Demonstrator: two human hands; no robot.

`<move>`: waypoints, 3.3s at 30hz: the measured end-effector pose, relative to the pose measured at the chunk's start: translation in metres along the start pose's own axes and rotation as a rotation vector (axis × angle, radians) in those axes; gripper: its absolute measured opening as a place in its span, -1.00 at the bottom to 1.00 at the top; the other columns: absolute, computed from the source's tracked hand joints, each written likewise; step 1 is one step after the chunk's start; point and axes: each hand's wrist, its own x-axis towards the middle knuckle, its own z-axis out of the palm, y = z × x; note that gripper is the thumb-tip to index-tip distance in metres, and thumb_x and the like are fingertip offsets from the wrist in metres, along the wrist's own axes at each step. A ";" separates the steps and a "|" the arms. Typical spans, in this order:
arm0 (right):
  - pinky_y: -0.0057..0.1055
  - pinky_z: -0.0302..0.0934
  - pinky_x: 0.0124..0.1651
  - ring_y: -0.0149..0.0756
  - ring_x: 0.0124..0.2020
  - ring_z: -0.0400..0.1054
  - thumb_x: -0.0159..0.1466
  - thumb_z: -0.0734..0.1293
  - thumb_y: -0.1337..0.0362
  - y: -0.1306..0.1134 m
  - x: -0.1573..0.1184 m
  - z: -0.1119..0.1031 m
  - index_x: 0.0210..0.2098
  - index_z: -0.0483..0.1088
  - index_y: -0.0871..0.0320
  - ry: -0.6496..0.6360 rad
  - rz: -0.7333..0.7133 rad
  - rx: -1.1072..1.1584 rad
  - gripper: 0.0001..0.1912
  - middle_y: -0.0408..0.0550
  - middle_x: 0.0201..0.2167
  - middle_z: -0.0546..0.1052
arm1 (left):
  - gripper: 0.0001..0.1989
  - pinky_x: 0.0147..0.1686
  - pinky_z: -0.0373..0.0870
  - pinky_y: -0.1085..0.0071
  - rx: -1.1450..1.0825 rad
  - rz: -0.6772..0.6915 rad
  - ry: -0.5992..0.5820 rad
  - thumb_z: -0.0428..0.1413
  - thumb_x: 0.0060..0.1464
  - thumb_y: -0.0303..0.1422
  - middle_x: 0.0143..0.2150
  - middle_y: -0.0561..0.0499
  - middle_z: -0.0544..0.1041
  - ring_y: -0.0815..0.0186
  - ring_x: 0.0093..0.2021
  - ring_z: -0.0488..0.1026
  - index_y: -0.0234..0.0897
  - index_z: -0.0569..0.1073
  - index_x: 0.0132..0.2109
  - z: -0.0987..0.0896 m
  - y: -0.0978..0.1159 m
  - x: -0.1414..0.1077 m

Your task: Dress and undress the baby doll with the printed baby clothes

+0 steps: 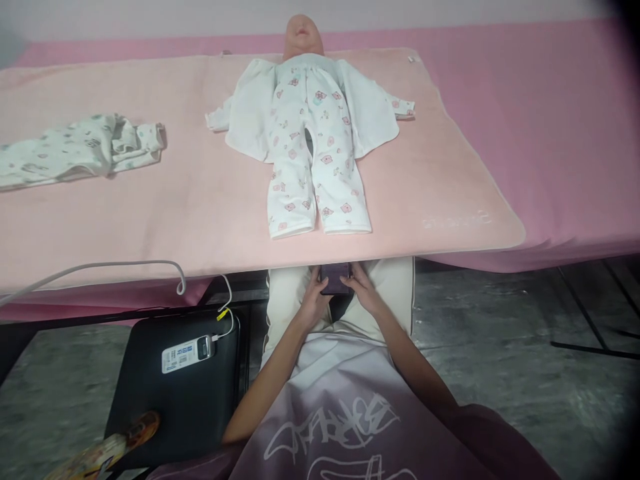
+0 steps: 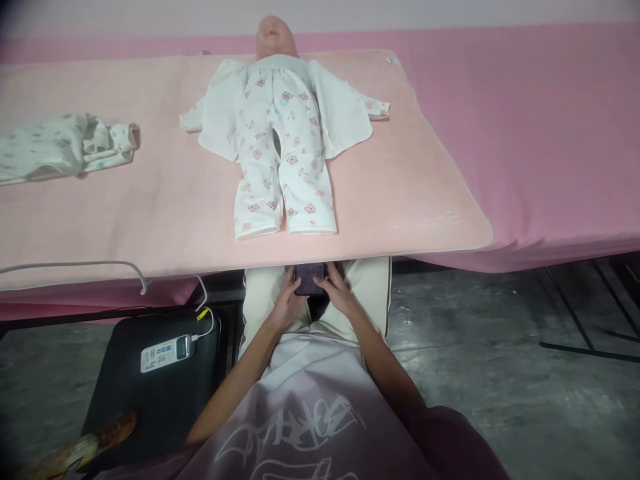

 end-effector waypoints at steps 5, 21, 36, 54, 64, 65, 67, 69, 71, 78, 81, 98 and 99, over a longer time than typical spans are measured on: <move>-0.07 0.21 0.56 0.01 0.41 0.39 0.40 0.48 -0.15 -0.003 0.000 0.002 0.63 0.22 -0.15 -0.006 0.001 -0.023 -0.10 -0.04 0.42 0.52 | -0.17 0.45 0.44 0.05 0.085 0.054 0.076 0.52 0.14 -0.23 0.42 -0.09 0.58 -0.04 0.48 0.48 0.04 0.46 0.50 0.010 0.001 0.000; -0.07 0.28 0.56 -0.03 0.40 0.43 0.43 0.52 -0.18 0.018 0.000 -0.006 0.69 0.09 -0.13 -0.106 -0.066 -0.011 0.00 0.04 0.49 0.43 | -0.22 0.47 0.43 0.02 0.034 0.065 0.033 0.46 0.17 -0.19 0.42 -0.09 0.59 -0.06 0.50 0.47 0.02 0.47 0.49 0.000 -0.001 0.000; -0.07 0.43 0.42 -0.02 0.29 0.50 0.40 0.52 -0.21 0.017 0.002 0.001 0.64 0.16 -0.11 -0.031 -0.049 -0.063 -0.03 0.05 0.35 0.53 | -0.17 0.44 0.45 0.04 0.153 0.077 0.087 0.49 0.13 -0.17 0.36 -0.12 0.61 -0.04 0.44 0.51 0.00 0.44 0.49 0.008 0.000 -0.001; -0.03 0.15 0.64 0.04 0.53 0.31 0.36 0.49 -0.21 -0.008 -0.002 0.000 0.61 0.27 -0.19 -0.002 0.042 0.017 -0.09 -0.11 0.48 0.49 | -0.15 0.51 0.37 -0.01 0.056 -0.015 0.057 0.49 0.16 -0.22 0.52 -0.08 0.50 -0.05 0.55 0.40 0.05 0.42 0.54 -0.004 -0.003 -0.001; -0.06 0.13 0.62 0.00 0.46 0.37 0.44 0.46 -0.11 -0.001 -0.002 0.000 0.60 0.26 -0.14 -0.056 0.000 -0.052 -0.18 -0.08 0.48 0.47 | -0.41 0.44 0.45 0.12 0.010 0.095 0.103 0.38 0.31 -0.03 0.37 -0.06 0.63 0.01 0.48 0.49 -0.05 0.55 0.39 0.002 -0.005 0.007; -0.07 0.17 0.60 0.01 0.44 0.39 0.44 0.45 -0.12 -0.001 -0.002 0.001 0.59 0.27 -0.13 -0.060 -0.005 -0.057 -0.19 -0.07 0.47 0.49 | -0.42 0.43 0.47 0.14 0.026 0.102 0.125 0.39 0.32 -0.03 0.37 -0.06 0.63 0.02 0.46 0.51 -0.05 0.55 0.38 0.002 -0.006 0.008; -0.08 0.21 0.57 0.02 0.44 0.39 0.44 0.46 -0.14 -0.002 -0.001 0.002 0.57 0.31 -0.13 -0.057 -0.010 -0.059 -0.21 -0.06 0.46 0.49 | -0.44 0.41 0.48 0.16 0.053 0.108 0.160 0.40 0.32 -0.05 0.36 -0.04 0.63 0.04 0.43 0.53 -0.02 0.56 0.37 0.002 -0.007 0.010; -0.08 0.21 0.57 0.03 0.46 0.37 0.42 0.46 -0.14 -0.003 -0.001 0.003 0.55 0.33 -0.14 -0.042 -0.010 -0.053 -0.22 -0.06 0.47 0.48 | -0.45 0.42 0.48 0.16 0.048 0.108 0.159 0.40 0.32 -0.04 0.37 -0.04 0.63 0.04 0.45 0.52 -0.02 0.56 0.37 0.001 -0.008 0.010; -0.07 0.19 0.59 0.03 0.48 0.35 0.41 0.47 -0.14 -0.002 0.000 0.003 0.54 0.34 -0.14 -0.023 0.001 -0.046 -0.22 -0.07 0.49 0.47 | -0.44 0.44 0.47 0.16 0.019 0.105 0.125 0.39 0.33 -0.02 0.39 -0.04 0.62 0.03 0.48 0.49 -0.02 0.57 0.37 0.000 -0.008 0.009; -0.09 0.23 0.56 0.00 0.44 0.38 0.40 0.47 -0.19 0.004 0.001 0.001 0.62 0.25 -0.15 -0.003 0.022 -0.063 -0.11 -0.06 0.44 0.50 | -0.39 0.49 0.42 0.10 -0.003 0.059 0.084 0.38 0.32 -0.04 0.48 -0.02 0.56 0.02 0.56 0.40 0.03 0.53 0.43 -0.002 -0.004 0.004; -0.09 0.25 0.55 -0.03 0.36 0.44 0.42 0.46 -0.23 0.005 0.001 0.000 0.64 0.22 -0.13 -0.015 0.006 -0.084 -0.09 -0.03 0.43 0.52 | -0.35 0.50 0.41 0.07 -0.009 0.047 0.074 0.38 0.31 -0.05 0.49 -0.03 0.55 -0.01 0.58 0.38 0.03 0.51 0.46 -0.001 -0.002 0.002; -0.06 0.15 0.61 0.02 0.49 0.35 0.41 0.47 -0.16 0.002 0.000 0.000 0.58 0.31 -0.17 -0.031 0.021 -0.044 -0.18 -0.07 0.45 0.50 | -0.46 0.46 0.44 0.10 -0.011 0.095 0.077 0.34 0.32 -0.07 0.40 -0.03 0.62 -0.01 0.54 0.42 -0.03 0.57 0.37 0.002 -0.003 0.005; -0.06 0.16 0.61 0.02 0.48 0.36 0.42 0.47 -0.15 0.003 0.000 0.000 0.58 0.31 -0.17 -0.034 0.015 -0.045 -0.19 -0.07 0.45 0.51 | -0.45 0.46 0.44 0.11 -0.013 0.100 0.083 0.35 0.32 -0.06 0.40 -0.03 0.62 -0.01 0.53 0.43 -0.03 0.57 0.37 0.003 -0.003 0.006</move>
